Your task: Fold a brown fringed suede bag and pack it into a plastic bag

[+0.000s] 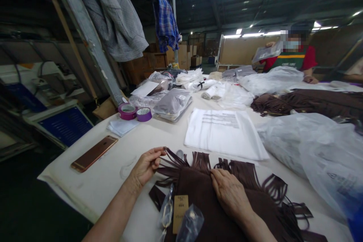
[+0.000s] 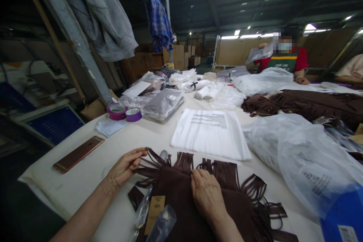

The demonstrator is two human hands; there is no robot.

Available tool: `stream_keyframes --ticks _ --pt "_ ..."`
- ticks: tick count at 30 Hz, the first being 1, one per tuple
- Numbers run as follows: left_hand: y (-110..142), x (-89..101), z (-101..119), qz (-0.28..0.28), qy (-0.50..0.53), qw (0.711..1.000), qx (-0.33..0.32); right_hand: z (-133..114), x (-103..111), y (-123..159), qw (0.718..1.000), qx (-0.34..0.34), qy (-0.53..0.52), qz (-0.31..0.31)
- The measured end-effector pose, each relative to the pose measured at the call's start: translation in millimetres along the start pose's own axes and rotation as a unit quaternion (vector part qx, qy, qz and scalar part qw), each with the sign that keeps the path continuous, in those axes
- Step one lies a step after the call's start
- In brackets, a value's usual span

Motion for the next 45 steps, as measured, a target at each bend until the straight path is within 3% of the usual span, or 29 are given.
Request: stream_keyframes --ticks 4,12,17,20,23,26,32,38,42,45 --pt "-9.2 11.8 0.9 0.037 -0.041 0.997 -0.055 1.3 -1.1 -0.5 1.0 0.001 0.001 0.002" --pt "-6.1 13.7 16.5 0.004 -0.216 0.974 -0.062 1.7 -0.5 -0.8 1.0 0.001 0.006 0.013" --pt "-2.1 32.0 19.9 0.059 -0.41 0.909 -0.046 2.3 0.0 -0.7 1.0 0.004 -0.003 0.011" --pt "15.9 40.0 14.5 0.061 -0.497 0.865 -0.037 2.9 -0.6 -0.6 1.0 0.004 -0.014 0.008" --pt "44.4 35.5 -3.8 0.028 -0.552 0.833 -0.021 2.9 -1.8 -0.8 1.0 0.004 -0.024 0.006" --pt "66.0 25.9 -22.9 0.02 -0.568 0.822 -0.016 2.8 -2.4 -0.8 1.0 0.004 -0.027 0.005" --pt "73.3 21.9 -27.9 0.011 -0.479 0.876 0.057 3.5 -1.4 0.0 1.0 0.006 -0.026 0.009" --pt "81.3 15.6 -36.2 0.008 -0.182 0.978 0.101 4.2 -1.3 0.5 0.999 0.011 -0.027 0.018" --pt "81.7 17.7 -41.0 -0.041 -0.002 0.99 0.139 4.9 -1.3 0.5 0.999 0.011 -0.027 0.02" --pt "82.0 27.2 -36.4 -0.04 0.086 0.983 0.156 5.3 -1.3 0.2 0.999 0.014 -0.027 0.022"
Point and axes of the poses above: each hand's wrist, its own y-axis away from the middle knuckle, its own x-axis out of the back of the hand, z = x × y, the point moved 2 cm from there along -y, towards the middle knuckle, and after that the axes turned 10 degrees about -z, right-handed, at the moved point
